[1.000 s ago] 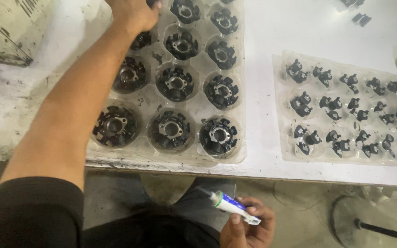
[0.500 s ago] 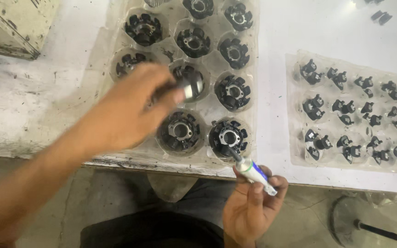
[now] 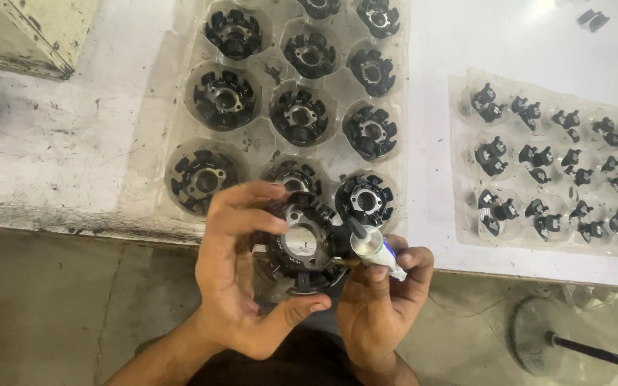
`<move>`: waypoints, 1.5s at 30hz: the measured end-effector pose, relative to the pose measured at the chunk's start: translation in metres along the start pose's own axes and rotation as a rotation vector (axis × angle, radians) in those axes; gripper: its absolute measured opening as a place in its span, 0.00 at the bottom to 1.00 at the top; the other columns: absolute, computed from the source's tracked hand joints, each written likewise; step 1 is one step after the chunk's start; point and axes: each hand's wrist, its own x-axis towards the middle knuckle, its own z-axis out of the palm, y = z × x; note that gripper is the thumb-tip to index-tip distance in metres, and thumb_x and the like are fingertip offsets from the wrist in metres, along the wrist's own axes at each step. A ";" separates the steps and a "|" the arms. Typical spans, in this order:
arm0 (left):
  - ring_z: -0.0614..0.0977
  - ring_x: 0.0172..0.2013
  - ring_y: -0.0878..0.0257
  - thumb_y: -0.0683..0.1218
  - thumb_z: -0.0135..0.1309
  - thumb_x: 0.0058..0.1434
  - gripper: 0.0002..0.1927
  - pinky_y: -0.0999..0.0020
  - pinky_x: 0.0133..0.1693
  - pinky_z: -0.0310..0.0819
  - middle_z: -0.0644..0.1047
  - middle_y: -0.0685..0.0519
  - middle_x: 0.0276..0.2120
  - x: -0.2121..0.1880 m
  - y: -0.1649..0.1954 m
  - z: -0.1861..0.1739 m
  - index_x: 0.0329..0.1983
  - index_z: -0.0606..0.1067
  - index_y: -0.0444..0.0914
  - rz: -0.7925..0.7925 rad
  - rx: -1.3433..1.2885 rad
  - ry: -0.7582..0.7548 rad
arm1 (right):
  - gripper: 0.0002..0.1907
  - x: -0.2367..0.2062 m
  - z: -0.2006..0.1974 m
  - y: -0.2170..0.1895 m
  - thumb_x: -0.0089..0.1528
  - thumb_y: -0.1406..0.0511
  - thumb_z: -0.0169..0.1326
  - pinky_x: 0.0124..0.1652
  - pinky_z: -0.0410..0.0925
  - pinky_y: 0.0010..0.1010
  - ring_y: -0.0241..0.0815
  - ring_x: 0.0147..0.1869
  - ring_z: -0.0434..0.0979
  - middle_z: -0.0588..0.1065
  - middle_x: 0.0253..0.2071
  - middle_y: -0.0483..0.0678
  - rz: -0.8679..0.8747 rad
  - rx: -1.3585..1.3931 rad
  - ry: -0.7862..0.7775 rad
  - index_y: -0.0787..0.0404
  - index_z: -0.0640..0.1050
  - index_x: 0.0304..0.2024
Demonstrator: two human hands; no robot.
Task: The person picks small black plastic components from a blister tray and applies adhesive to them with a glue tube, then presses the glued components into larger black rotor-like parts arranged in trays on the workbench. They briefly wipe the glue tube with a cloth and continue gluing and fitting more components one at a time.
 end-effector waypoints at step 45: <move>0.77 0.54 0.60 0.48 0.45 0.80 0.19 0.67 0.61 0.69 0.76 0.36 0.57 -0.018 -0.027 -0.010 0.57 0.72 0.25 -0.192 -0.581 0.018 | 0.21 -0.027 -0.006 -0.018 0.55 0.78 0.64 0.39 0.84 0.39 0.44 0.41 0.78 0.71 0.36 0.51 -0.647 -1.003 -0.311 0.57 0.69 0.43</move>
